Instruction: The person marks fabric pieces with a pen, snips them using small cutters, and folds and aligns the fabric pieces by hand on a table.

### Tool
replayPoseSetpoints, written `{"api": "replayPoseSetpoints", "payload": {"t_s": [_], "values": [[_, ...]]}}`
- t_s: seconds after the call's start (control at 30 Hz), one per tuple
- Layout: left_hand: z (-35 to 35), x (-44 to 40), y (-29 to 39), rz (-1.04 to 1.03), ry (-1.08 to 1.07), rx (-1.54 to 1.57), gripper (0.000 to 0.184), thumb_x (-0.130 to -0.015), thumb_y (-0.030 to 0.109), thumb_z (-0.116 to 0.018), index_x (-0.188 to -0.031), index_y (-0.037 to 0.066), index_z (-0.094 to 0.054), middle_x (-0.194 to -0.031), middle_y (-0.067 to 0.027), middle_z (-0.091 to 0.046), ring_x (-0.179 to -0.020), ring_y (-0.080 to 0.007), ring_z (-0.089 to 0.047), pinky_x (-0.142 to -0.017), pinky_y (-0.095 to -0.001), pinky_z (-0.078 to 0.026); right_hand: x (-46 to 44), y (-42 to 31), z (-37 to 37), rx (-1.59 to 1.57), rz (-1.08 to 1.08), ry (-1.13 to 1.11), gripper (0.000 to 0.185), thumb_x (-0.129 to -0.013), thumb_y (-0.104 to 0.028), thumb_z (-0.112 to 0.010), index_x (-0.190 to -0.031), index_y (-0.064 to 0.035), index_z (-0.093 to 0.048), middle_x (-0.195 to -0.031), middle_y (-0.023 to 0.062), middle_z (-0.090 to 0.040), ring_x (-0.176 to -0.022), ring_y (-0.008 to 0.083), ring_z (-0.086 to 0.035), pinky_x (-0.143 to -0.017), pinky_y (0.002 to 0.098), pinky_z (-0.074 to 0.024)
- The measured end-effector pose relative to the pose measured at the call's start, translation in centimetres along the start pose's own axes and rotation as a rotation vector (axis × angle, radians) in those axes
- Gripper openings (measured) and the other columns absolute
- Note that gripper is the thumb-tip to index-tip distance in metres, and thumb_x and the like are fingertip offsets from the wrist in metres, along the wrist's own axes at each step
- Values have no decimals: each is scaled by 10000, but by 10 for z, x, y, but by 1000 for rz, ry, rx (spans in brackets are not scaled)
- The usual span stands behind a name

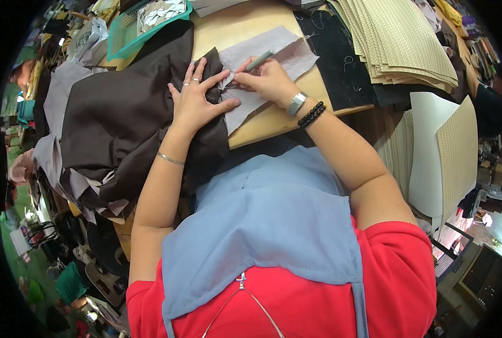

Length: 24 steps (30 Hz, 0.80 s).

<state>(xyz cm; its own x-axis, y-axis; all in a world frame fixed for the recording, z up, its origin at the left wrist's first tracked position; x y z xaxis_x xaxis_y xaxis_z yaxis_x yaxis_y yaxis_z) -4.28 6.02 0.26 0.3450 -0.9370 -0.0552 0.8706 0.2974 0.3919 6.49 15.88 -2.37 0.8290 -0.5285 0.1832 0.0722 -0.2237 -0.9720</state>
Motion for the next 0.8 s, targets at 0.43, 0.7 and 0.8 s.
{"api": "replayPoseSetpoints", "payload": {"t_s": [0.43,0.7,0.8], "values": [[-1,-1,-1,-16,-40,-105,918,-578,781,-717,-1387,384,-540,-1590,-165,-273,-1488,-348,-186,-1071,-768,-78,1,11,16,-95,-30,-116,160,-898,-148,-715,-994,-47,-636,-983,72,-695,-906,124,-669,-850,267,-557],[-1,2,-2,5,-52,-124,1027,-539,795,-731,-1432,345,-496,-1599,-159,-249,-1496,-344,-159,-1074,-763,-85,6,13,28,-419,29,-8,91,-951,-117,-643,-1001,-50,-607,-1007,71,-665,-965,159,-667,-865,329,-580],[0,2,-3,22,-68,-124,1054,-526,791,-743,-1443,342,-482,-1606,-148,-237,-1501,-339,-145,-1076,-762,-88,9,11,24,-225,77,86,151,-919,-131,-692,-994,-32,-606,-961,56,-673,-889,136,-670,-815,284,-573]]}}
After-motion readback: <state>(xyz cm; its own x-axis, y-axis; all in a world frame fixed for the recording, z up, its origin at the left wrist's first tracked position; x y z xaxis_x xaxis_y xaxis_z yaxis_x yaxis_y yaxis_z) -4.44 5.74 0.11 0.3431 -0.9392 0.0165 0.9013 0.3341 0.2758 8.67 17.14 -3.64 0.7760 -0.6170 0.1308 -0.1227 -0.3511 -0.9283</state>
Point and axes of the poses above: each hand's wrist, its own x-axis away from the middle knuckle, its own z-axis out of the back of the hand, y = z × x, the point moved 10 cm from there along -x, towards the middle knuckle
